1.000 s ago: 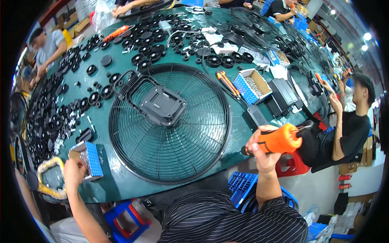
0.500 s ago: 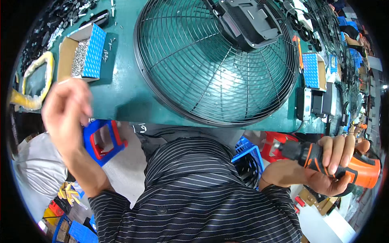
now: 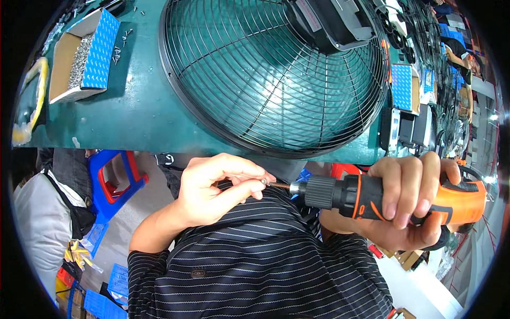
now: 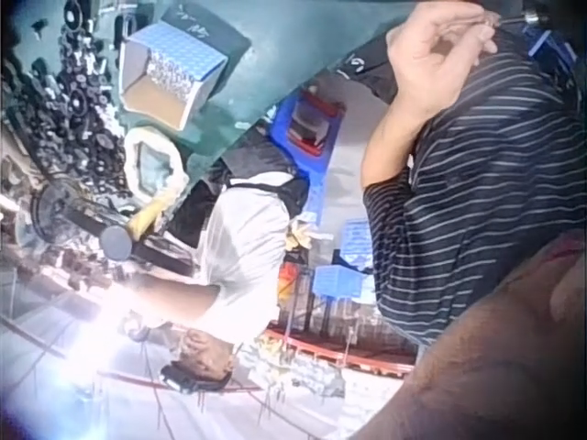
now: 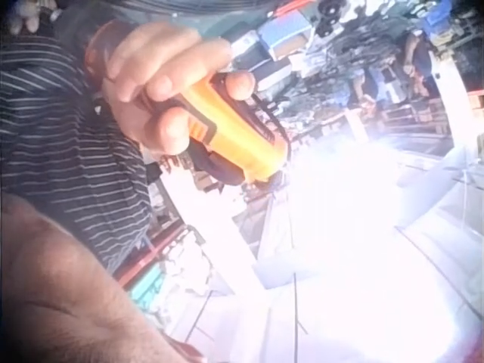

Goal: The recorder uses an electric screwdriver to attach the metal guard and motor housing to industrial fans at a factory workbench.

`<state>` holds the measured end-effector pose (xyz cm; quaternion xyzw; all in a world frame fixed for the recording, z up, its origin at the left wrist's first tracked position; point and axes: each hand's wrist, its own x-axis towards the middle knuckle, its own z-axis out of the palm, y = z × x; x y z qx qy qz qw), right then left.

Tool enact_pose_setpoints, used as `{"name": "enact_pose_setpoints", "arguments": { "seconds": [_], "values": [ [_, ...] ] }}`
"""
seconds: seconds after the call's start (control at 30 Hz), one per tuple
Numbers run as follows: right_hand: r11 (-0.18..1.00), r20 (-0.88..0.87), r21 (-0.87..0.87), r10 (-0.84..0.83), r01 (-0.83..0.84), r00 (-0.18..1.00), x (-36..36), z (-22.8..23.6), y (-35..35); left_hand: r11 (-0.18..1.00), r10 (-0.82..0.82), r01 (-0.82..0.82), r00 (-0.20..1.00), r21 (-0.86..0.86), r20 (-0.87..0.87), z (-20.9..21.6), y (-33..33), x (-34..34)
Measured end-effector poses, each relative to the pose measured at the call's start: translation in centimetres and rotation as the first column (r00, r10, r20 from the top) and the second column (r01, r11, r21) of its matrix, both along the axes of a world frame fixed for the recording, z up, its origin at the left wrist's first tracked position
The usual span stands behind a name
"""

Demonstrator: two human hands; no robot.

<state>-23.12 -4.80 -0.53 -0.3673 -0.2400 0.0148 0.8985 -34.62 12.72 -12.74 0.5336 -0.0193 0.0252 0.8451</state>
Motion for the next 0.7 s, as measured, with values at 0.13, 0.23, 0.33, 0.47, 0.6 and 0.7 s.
{"name": "enact_pose_setpoints", "arguments": {
  "seconds": [0.13, 0.23, 0.33, 0.47, 0.6, 0.7],
  "values": [
    [0.997, 0.016, -0.078, 0.009, -0.008, 1.000, -0.1, -0.7, -1.1, 0.989, -0.029, 0.017, 0.996, 0.149, 0.080, 0.5, 0.4, 0.5],
    [0.992, 0.027, -0.121, 0.045, -0.042, 0.999, 0.0, -1.4, -1.5, 0.981, -0.050, 0.033, 0.995, 0.189, 0.085, 0.3, 0.4, 0.5],
    [0.992, 0.019, -0.113, 0.049, -0.047, 0.999, 0.0, -1.4, -1.4, 0.980, -0.073, 0.060, 0.995, 0.187, 0.063, 0.5, 0.5, 0.4],
    [0.987, 0.028, -0.090, 0.139, -0.136, 0.990, 0.4, -1.5, -1.5, 0.966, -0.086, 0.068, 0.994, 0.250, 0.062, 0.7, 0.2, 0.6],
    [0.979, 0.086, -0.145, 0.159, -0.145, 0.984, 0.3, -1.9, -1.2, 0.612, 0.147, -0.418, 0.894, 0.671, 0.423, 0.4, 0.0, 1.2],
    [0.953, 0.241, -0.261, 0.219, -0.154, 0.945, 0.9, -2.4, -0.4, 0.395, 0.213, -0.523, 0.852, 0.755, 0.479, 0.1, -0.1, 1.1]
  ]
}}
